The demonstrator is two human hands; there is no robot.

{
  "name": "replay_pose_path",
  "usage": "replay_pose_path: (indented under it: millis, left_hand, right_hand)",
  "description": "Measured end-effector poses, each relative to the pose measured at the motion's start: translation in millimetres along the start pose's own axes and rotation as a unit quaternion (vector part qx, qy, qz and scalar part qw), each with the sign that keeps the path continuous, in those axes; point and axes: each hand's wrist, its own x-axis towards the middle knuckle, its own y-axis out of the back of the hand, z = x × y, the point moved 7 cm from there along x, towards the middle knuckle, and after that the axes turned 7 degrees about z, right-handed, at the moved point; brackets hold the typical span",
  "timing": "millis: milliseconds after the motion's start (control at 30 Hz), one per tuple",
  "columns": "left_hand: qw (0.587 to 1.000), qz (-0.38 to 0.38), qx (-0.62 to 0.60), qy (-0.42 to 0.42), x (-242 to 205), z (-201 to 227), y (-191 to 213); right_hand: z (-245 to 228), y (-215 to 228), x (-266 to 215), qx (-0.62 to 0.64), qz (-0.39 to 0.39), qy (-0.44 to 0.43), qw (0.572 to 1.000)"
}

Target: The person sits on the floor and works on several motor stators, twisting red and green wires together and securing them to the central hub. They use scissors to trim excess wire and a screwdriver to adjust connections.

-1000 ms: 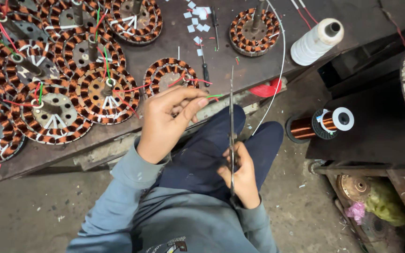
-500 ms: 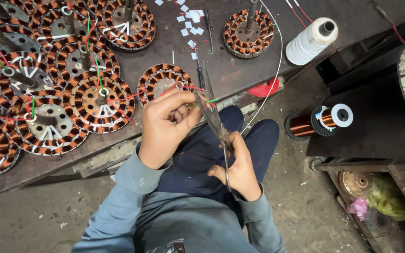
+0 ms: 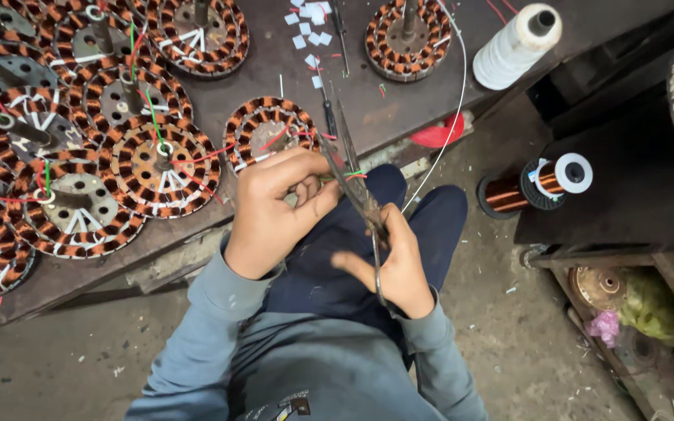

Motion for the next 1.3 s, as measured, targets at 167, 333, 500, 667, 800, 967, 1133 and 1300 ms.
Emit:
replay_pose_path:
  millis: [167,333,500,667,800,967,1133,1300]
  left_hand:
    - [1.0,-0.006,0.012,0.02,-2.9,-6.8,-0.6]
    - [1.0,0.013,-0.003,0.027,-2.8,-10.3,-3.4]
    - [0.999,0.012,-0.024,0.032,-7.2,-13.0,-5.8]
    - [0.997,0.008,-0.064,0.048,-5.2,-16.4,-8.7]
    - [0.971,-0.001,-0.188,0.148,-13.4,-31.3,-8.9]
    - [0.973,0.01,-0.178,0.145,-13.6,-26.1,1.6]
    - [0.988,-0.003,-0.113,0.104,-12.2,-7.3,7.3]
    - [1.0,0.013,-0.01,-0.006,-28.7,15.9,8.5]
  right_hand:
    - [-6.6,2.0,-4.5,-0.005,0.09,0.001,0.996]
    - [-21.9,6.3,-3.7,-0.071,0.147,0.044,0.986]
    - [-24.6,5.9,-9.4,-0.1,0.188,0.081,0.974]
    - [9.4,-6.6,-15.5,-0.053,0.197,-0.053,0.977]
    - [48.2,-12.6,-31.7,0.119,0.134,-0.154,0.972]
    - [83.3,45.8,-63.4,0.059,0.036,-0.21,0.975]
    - [99.7,78.8,-101.3,-0.173,-0.11,-0.168,0.964]
    - [90.7,52.3,-99.1,-0.173,-0.217,-0.038,0.96]
